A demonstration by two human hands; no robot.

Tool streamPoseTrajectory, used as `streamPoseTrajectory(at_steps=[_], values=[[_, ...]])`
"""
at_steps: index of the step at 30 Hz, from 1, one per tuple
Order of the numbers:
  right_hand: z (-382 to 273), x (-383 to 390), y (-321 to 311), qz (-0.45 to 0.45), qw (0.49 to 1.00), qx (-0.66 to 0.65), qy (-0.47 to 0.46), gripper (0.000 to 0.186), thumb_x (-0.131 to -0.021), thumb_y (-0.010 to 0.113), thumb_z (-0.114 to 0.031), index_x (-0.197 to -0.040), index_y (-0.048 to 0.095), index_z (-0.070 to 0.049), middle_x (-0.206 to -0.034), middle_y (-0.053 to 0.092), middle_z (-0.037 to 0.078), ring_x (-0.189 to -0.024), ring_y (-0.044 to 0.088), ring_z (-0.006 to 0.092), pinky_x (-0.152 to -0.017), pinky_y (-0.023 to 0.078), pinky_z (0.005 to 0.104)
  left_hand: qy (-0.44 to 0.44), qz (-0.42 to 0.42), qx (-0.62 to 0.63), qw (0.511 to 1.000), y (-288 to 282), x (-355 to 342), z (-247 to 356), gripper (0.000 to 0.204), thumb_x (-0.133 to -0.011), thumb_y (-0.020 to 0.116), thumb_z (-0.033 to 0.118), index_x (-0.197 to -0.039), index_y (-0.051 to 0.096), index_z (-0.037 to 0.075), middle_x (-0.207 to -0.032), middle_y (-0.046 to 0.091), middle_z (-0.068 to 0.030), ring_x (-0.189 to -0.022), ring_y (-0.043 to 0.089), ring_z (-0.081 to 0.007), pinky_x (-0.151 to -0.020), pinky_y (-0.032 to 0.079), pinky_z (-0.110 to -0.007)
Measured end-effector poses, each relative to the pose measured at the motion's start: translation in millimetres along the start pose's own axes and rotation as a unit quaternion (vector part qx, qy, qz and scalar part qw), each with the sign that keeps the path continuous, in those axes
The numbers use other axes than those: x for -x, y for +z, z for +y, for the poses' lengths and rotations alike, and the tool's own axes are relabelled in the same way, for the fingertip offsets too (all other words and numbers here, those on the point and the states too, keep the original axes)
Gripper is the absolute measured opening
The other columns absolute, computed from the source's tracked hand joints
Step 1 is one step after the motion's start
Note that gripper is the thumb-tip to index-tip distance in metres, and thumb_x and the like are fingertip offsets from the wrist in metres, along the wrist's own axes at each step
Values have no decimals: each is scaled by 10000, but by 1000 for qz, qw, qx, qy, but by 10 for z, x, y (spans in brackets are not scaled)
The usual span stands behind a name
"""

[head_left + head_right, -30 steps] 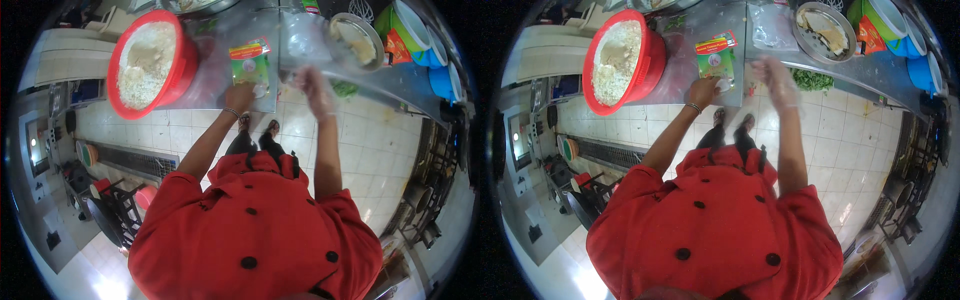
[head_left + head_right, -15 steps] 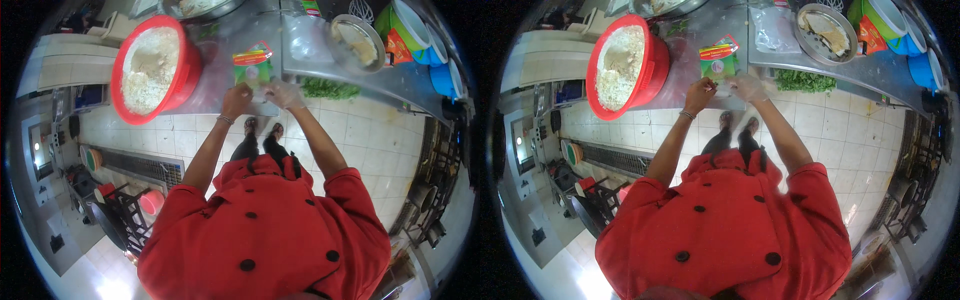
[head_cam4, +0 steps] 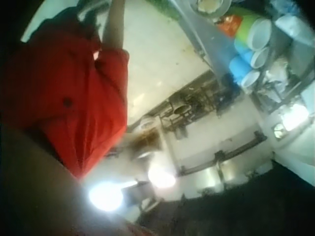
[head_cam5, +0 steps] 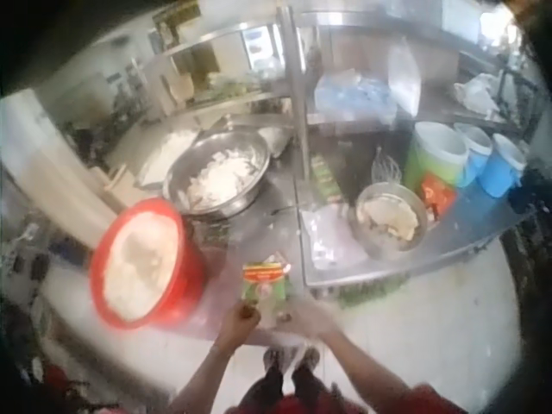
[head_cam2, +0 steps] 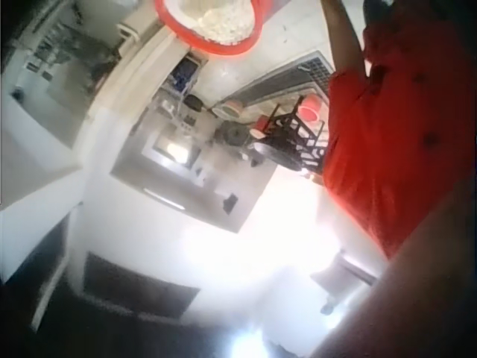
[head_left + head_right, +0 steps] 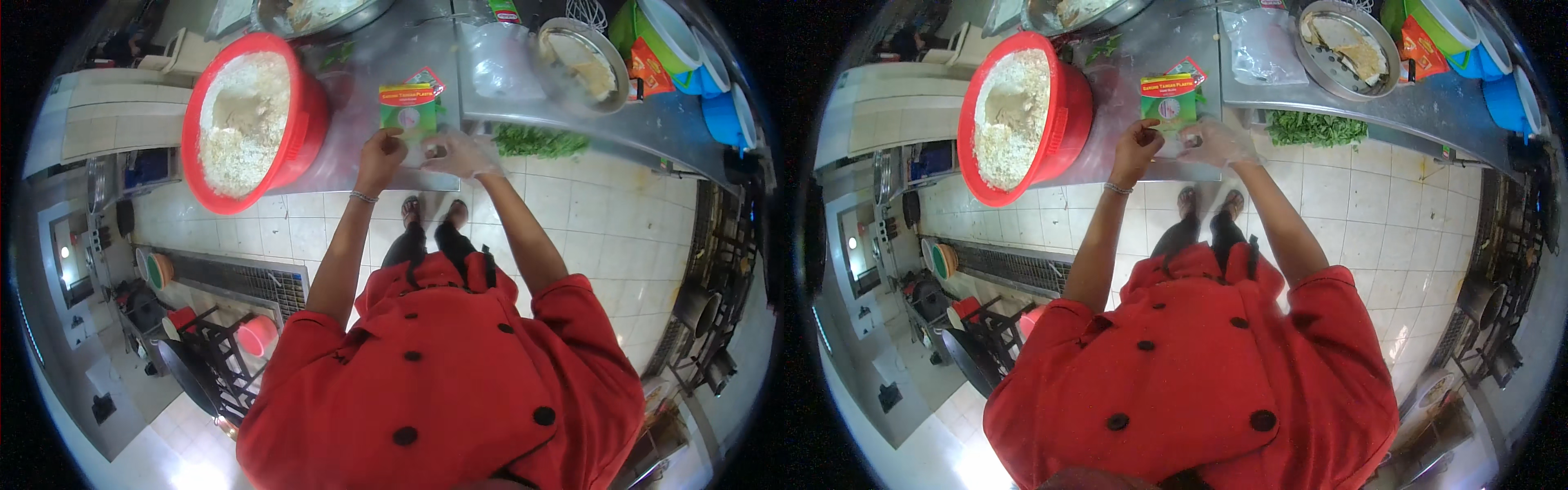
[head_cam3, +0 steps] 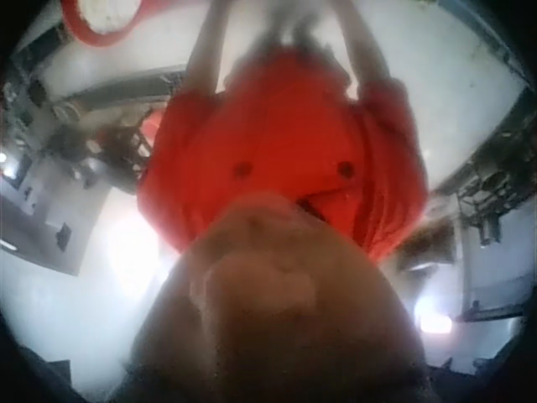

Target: The person puts on disposable gloves and mixes a flour-based dough in a red bowl using both hands. The mixing continues for the duration of the clip, with the person kneading and folding the ingredients together.

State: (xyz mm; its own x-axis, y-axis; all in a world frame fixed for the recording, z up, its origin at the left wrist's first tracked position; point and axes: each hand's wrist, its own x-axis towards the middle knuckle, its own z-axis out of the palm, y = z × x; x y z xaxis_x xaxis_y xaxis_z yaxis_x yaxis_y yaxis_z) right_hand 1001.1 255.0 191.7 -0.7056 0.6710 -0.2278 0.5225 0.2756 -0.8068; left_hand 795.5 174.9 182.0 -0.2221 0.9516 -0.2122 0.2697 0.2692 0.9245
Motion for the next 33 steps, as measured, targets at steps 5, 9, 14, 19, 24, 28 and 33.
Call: streamPoseTrajectory(at_steps=[5, 9, 14, 19, 24, 28, 33], values=[[-254, -34, 67, -6, 998, 32, 51, 338, -812, 675, -299, -1070, 691, -81, -960, 690, 115, -905, 654, 233, -810, 509, 343, -59, -31, 33, 997, 35, 19, 230, 362, -832, 627, 11, -1191, 579, 28, -915, 668, -50, -818, 617, -100, -664, 524, -243], [206, -168, 434, 72, 963, -258, -25, 237, -836, 651, -124, -1042, 682, -12, -948, 703, 95, -878, 655, 170, -800, 506, 297, 19, -5, -95, 995, -17, 23, 60, 304, -807, 601, 23, -1111, 602, 37, -879, 681, -65, -773, 638, -144, -663, 519, -287], [249, -191, 399, 83, 950, -291, 75, 210, -853, 637, -80, -1025, 673, 35, -942, 709, 99, -873, 654, 140, -824, 502, 267, 55, -23, -270, 961, -33, 114, 6, 233, -805, 594, 104, -1028, 622, 44, -831, 678, -104, -732, 655, -235, -680, 508, -365], [-18, -108, 397, 74, 941, -315, 102, 203, -863, 642, -120, -1013, 681, 11, -890, 702, 84, -864, 649, 140, -806, 497, 270, 47, -32, -295, 954, 45, 157, -126, 249, -805, 626, 136, -1046, 626, 72, -851, 690, -119, -780, 678, -256, -724, 529, -365], [251, -168, 688, 93, 985, -148, 13, 230, -859, 649, -235, -973, 691, -40, -865, 703, 98, -834, 668, 236, -773, 509, 370, 24, -12, -251, 968, 75, 139, -223, 252, -791, 669, 186, -1000, 605, 61, -866, 693, -127, -813, 678, -286, -747, 532, -390], [457, -285, 808, 67, 981, -173, 51, 201, -855, 623, -247, -935, 680, -71, -866, 679, 157, -829, 656, 336, -744, 499, 436, 18, 19, -255, 967, 116, 125, -255, 264, -769, 663, 234, -988, 565, 123, -848, 693, -129, -814, 664, -348, -718, 510, -444], [-33, -49, 592, 121, 990, -67, 31, 170, -883, 560, -201, -948, 661, -82, -907, 657, 187, -867, 635, 364, -754, 492, 440, 7, 68, -317, 946, 191, 151, -179, 309, -770, 679, 286, -1018, 545, 161, -803, 691, -91, -780, 672, -316, -691, 499, -436]])
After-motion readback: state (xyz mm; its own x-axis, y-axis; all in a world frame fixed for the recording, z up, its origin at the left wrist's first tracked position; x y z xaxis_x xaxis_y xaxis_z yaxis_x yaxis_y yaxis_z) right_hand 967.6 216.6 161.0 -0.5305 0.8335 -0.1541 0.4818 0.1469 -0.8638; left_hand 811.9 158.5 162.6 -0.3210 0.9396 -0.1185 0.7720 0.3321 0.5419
